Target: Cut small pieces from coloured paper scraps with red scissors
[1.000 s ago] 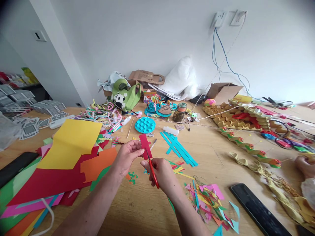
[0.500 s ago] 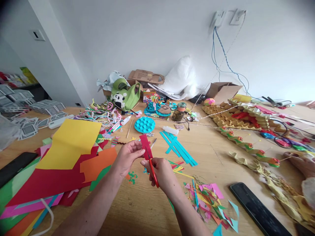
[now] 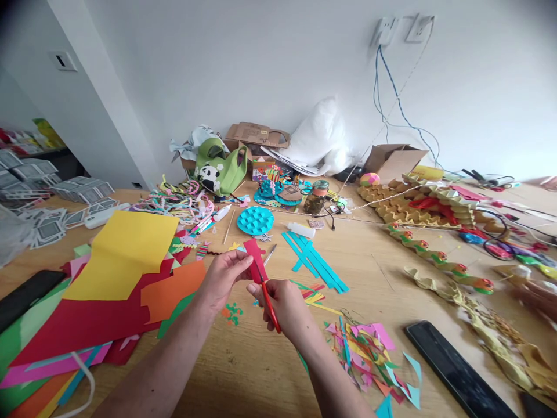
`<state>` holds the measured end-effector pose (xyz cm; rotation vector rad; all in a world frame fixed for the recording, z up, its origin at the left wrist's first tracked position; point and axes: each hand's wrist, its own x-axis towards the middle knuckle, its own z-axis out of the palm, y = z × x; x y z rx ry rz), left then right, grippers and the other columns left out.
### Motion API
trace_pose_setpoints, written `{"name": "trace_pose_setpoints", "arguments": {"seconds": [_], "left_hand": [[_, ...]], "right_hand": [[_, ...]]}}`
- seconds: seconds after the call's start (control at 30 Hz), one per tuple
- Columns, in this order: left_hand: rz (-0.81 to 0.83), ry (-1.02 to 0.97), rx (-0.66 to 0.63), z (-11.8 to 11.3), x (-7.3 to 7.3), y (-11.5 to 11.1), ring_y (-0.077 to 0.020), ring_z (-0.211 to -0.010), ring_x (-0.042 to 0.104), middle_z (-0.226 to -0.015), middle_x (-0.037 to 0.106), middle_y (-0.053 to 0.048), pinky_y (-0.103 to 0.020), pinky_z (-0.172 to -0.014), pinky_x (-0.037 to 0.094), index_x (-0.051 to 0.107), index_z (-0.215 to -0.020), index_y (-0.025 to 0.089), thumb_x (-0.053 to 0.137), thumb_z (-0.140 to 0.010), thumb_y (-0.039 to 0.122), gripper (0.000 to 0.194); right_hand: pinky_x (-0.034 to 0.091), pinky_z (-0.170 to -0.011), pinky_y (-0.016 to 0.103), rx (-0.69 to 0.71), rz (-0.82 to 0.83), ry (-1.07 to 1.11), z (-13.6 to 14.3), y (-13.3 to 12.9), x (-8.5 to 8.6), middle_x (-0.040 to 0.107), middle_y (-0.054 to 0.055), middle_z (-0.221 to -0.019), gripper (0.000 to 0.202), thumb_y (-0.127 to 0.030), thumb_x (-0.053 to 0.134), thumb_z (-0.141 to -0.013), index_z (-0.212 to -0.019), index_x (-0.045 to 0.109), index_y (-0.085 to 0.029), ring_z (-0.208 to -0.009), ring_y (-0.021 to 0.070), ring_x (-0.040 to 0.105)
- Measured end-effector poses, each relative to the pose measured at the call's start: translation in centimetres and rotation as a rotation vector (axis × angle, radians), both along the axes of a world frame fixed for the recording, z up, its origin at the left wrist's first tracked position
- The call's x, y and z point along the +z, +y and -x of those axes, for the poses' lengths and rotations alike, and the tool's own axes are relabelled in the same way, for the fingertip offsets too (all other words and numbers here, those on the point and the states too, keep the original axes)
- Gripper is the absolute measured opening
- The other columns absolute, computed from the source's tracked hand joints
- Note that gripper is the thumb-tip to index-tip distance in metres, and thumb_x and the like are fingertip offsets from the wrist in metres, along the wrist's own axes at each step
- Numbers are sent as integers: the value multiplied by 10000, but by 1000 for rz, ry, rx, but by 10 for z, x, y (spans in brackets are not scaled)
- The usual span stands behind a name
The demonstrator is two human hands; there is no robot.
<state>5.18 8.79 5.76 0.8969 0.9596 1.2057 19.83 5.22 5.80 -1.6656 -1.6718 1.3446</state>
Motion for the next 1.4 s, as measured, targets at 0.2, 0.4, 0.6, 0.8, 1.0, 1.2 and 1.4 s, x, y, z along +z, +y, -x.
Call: {"name": "trace_pose_setpoints", "arguments": {"seconds": [0.2,0.4,0.6,0.8,1.0,1.2,1.4], "left_hand": [[2,22,-10,0,-1,0,-132,-596,605,-627,643,-20,-268,-633,498,616,-702,133,747,-648,349,258],[9,49,-16,0,-1,-1,-143,-622,610,-646,648,-29,-275,-643,494,620,-709,129,746,-635,341,257],[32,48,-22,-2,1,-2,-119,-564,563,-603,625,-17,-257,-594,473,611,-681,127,738,-620,335,252],[66,14,-14,-3,3,-3,-112,-558,559,-596,620,-13,-243,-580,462,592,-643,130,738,-599,313,239],[67,6,-21,-4,5,-4,-116,-565,564,-603,626,-18,-243,-579,460,588,-643,131,728,-599,292,218],[56,16,-25,-5,4,-4,-108,-557,549,-592,617,-14,-236,-575,449,584,-635,132,721,-603,293,215],[54,23,-18,-5,2,-3,-99,-547,532,-585,603,-6,-228,-562,436,581,-630,134,726,-600,303,224]], "right_hand": [[329,-327,167,4,-2,11,0,1,-1,548,-16,-456,513,-661,552,-776,-623,492,-175,-349,110,549],[343,-341,168,11,-34,21,0,2,0,579,-1,-486,511,-658,586,-755,-623,483,-175,-371,119,574],[351,-346,168,14,-38,41,0,1,0,593,9,-507,511,-662,579,-758,-639,496,-173,-382,122,580],[354,-353,172,15,-29,59,1,2,0,594,8,-507,498,-652,577,-764,-656,511,-170,-390,128,588],[371,-371,176,21,-47,97,-1,1,0,601,13,-529,494,-647,602,-744,-676,520,-164,-408,130,595],[366,-356,175,9,-38,105,-1,2,-1,587,7,-508,511,-667,595,-734,-668,516,-166,-388,125,580],[341,-326,162,-22,-6,111,-1,2,-4,558,-11,-459,511,-661,608,-729,-635,503,-170,-346,110,548]]}}
